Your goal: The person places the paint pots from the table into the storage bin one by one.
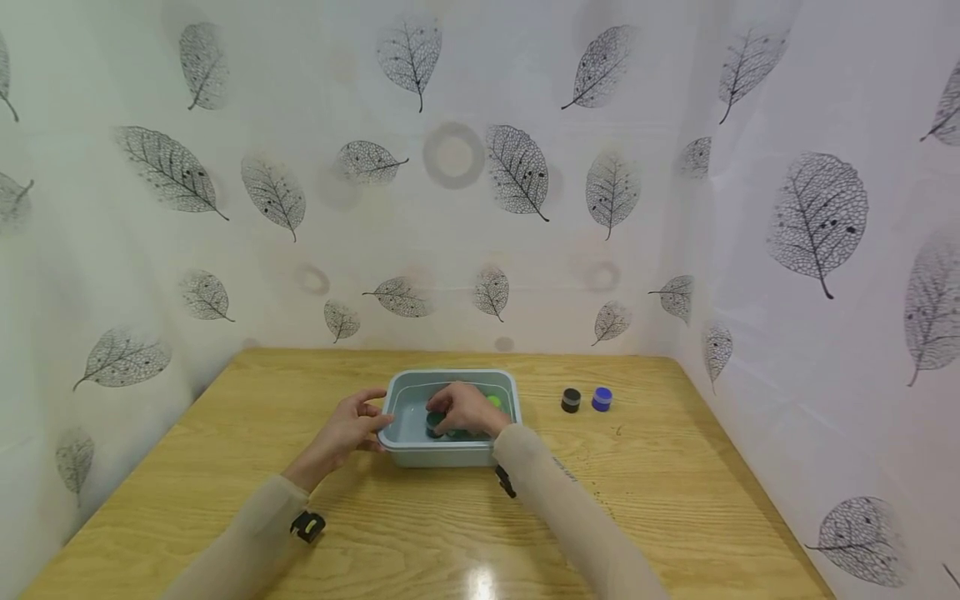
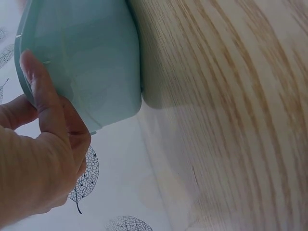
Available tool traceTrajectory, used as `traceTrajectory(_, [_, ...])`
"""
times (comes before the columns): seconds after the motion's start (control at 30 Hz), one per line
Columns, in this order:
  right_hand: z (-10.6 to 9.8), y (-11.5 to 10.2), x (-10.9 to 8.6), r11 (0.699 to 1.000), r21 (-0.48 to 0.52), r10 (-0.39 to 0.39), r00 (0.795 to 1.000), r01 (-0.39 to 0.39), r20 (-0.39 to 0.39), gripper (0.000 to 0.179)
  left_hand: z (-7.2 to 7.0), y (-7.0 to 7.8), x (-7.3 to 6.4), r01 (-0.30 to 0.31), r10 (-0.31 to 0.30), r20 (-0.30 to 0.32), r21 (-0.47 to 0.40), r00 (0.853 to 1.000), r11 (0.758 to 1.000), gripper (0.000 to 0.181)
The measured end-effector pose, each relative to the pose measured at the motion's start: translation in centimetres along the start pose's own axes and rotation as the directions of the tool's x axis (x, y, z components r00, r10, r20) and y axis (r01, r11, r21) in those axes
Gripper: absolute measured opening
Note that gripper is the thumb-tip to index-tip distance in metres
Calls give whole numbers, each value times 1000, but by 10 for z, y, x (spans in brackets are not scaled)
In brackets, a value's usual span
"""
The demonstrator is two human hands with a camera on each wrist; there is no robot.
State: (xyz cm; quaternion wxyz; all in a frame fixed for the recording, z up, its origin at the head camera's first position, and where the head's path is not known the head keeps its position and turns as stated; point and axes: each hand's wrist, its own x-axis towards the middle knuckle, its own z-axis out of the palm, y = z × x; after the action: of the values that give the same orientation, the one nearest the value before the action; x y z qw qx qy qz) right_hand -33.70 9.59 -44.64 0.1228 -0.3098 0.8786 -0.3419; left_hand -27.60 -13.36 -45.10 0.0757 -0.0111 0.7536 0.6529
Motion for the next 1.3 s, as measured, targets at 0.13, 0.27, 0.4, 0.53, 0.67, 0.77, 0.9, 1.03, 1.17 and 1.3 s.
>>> traceTrajectory(0.13, [-5, 3, -5, 1000, 21, -15, 1000, 15, 24, 41, 0, -1, 0, 2, -2, 3, 6, 1000, 1000, 58])
traceTrajectory(0.27, [-14, 7, -11, 998, 62, -8, 1000, 6, 27, 39, 0, 1, 1, 5, -5, 5, 2, 1000, 1000, 58])
traceTrajectory(0.4, [-26, 10, -17, 994, 107, -23, 1000, 23, 3, 37, 0, 3, 3, 4, -4, -4, -5, 1000, 1000, 58])
traceTrajectory(0.53, [-36, 13, -25, 989, 139, -42, 999, 44, -11, 34, -1, 3, 4, -5, 5, -2, -7, 1000, 1000, 57])
traceTrajectory(0.67, [-43, 18, -33, 981, 175, -75, 997, 78, -26, 32, -2, 1, 4, -6, 7, 1, -13, 1000, 1000, 56])
traceTrajectory(0.77, [-48, 23, -38, 978, 194, -73, 996, 82, -51, 32, -1, -1, 3, -1, 1, -6, -16, 1000, 1000, 56])
traceTrajectory(0.9, [-56, 27, -45, 972, 230, -23, 997, 41, -80, 34, 0, -3, 4, 1, -1, -8, -17, 1000, 1000, 56])
traceTrajectory(1.03, [-64, 35, -51, 963, 268, 16, 993, 17, -120, 35, 0, -2, 4, 2, -3, -11, -18, 1000, 1000, 56])
traceTrajectory(1.17, [-70, 45, -58, 953, 304, 66, 984, -13, -164, 37, 0, -2, 3, 7, -7, -13, -18, 1000, 1000, 55])
traceTrajectory(1.3, [-78, 53, -69, 941, 335, 108, 976, -40, -187, 40, 1, -3, 3, 12, -13, -12, -16, 1000, 1000, 55])
